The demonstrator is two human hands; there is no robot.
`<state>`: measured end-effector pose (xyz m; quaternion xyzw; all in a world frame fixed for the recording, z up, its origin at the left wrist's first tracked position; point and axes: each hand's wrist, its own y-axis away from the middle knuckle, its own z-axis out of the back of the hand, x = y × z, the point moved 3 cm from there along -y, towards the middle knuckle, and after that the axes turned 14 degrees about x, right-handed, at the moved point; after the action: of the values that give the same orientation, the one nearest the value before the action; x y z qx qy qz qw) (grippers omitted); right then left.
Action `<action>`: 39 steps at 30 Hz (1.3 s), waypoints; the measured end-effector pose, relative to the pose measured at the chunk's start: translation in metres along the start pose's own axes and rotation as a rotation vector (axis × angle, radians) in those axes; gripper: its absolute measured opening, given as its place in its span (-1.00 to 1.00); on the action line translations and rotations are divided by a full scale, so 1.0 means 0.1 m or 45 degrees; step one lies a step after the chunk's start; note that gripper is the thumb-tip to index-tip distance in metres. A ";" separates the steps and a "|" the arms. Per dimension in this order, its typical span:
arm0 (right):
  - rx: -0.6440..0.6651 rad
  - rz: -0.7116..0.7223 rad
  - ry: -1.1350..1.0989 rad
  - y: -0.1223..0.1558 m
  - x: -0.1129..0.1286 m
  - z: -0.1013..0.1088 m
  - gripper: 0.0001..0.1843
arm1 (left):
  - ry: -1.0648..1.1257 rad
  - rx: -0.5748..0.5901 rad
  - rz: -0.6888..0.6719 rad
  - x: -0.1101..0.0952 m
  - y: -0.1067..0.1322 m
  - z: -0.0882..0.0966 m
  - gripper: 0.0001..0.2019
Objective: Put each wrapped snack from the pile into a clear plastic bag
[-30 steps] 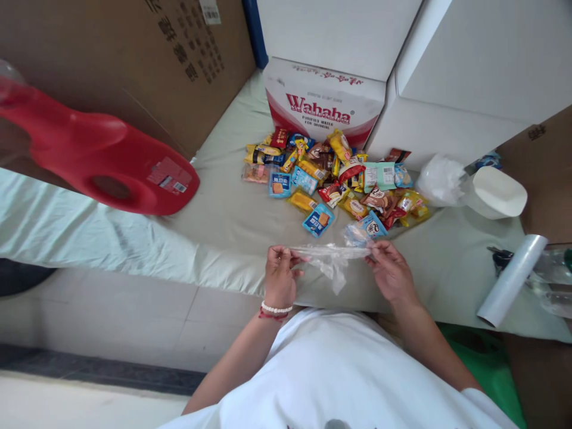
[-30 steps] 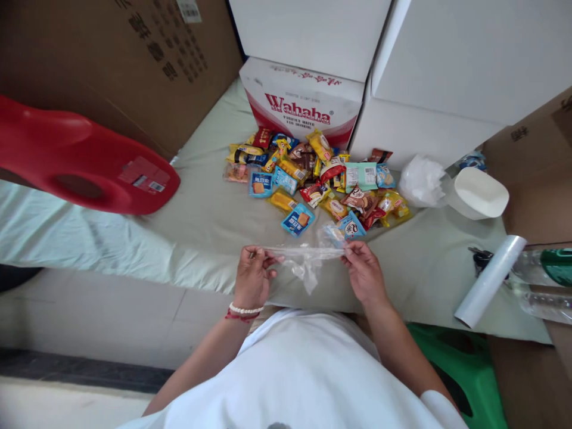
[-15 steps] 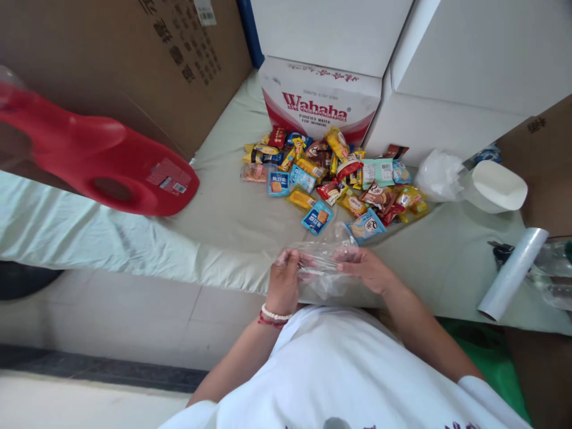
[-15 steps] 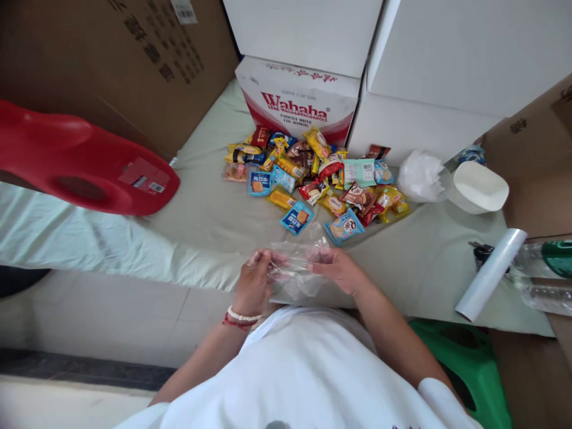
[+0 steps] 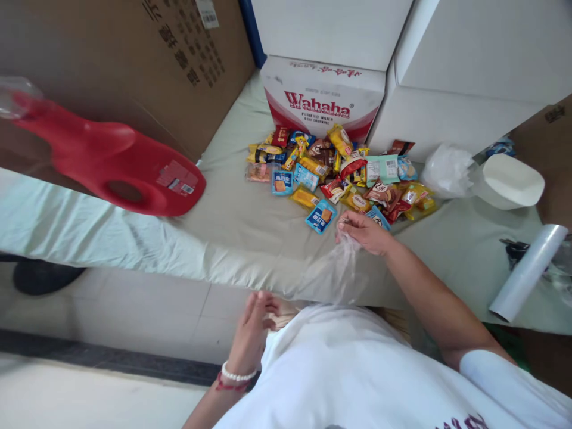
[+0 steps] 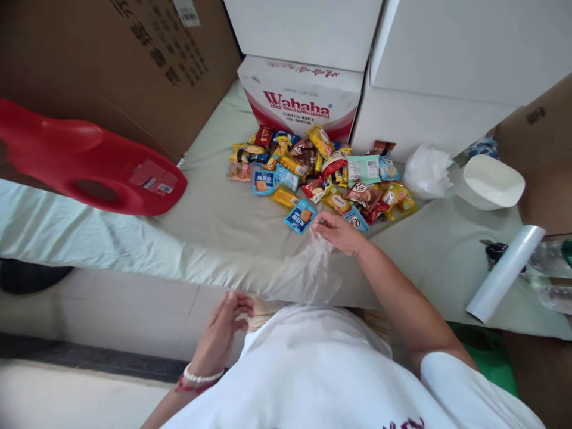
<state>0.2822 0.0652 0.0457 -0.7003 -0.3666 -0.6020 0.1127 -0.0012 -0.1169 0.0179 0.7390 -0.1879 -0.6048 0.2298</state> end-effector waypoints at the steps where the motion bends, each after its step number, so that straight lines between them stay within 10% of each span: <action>1: 0.116 0.016 0.081 -0.03 0.06 -0.05 -0.53 | -0.127 -0.136 -0.099 -0.06 0.04 0.14 -0.53; 5: 0.560 0.203 0.492 -0.04 0.37 -0.24 -0.63 | -0.328 -0.255 -0.566 -0.45 -0.08 0.24 -0.60; 11: 0.813 0.194 0.625 -0.01 0.56 -0.33 -0.63 | -0.161 0.784 -0.708 -0.89 -0.75 -0.79 -0.18; 16: 0.581 0.063 0.775 0.16 0.65 -0.14 -0.59 | -0.495 1.271 -0.295 -1.00 -0.88 -1.23 -0.53; 24: 0.741 -0.128 1.015 0.19 0.32 0.22 -0.66 | -0.577 0.785 -0.227 -1.03 -1.02 -0.41 -0.58; 28: 0.407 -0.016 1.111 0.02 0.20 0.30 -0.72 | -0.926 -0.050 -0.404 -1.10 -1.02 0.12 -0.49; 31: 0.171 -0.103 1.118 -0.09 0.13 0.26 -0.72 | -1.253 -0.669 -0.909 -1.14 -0.71 0.05 -0.60; 34: 0.010 -0.094 1.208 -0.13 0.13 0.24 -0.63 | -1.526 -0.294 -1.294 -0.95 -0.55 -0.41 -0.83; 36: -0.039 -0.044 1.355 -0.05 0.15 0.30 -0.56 | -1.739 0.074 -1.230 -0.72 -0.61 -0.67 -0.82; 39: 0.000 -0.065 1.583 0.24 0.13 0.47 -0.47 | -1.971 0.234 -0.987 -0.42 -0.84 -0.77 -0.63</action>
<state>0.3339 0.0811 0.0523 -0.2096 -0.2492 -0.8997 0.2907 0.0658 -0.0163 0.0167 0.1476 -0.0745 -0.9553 -0.2452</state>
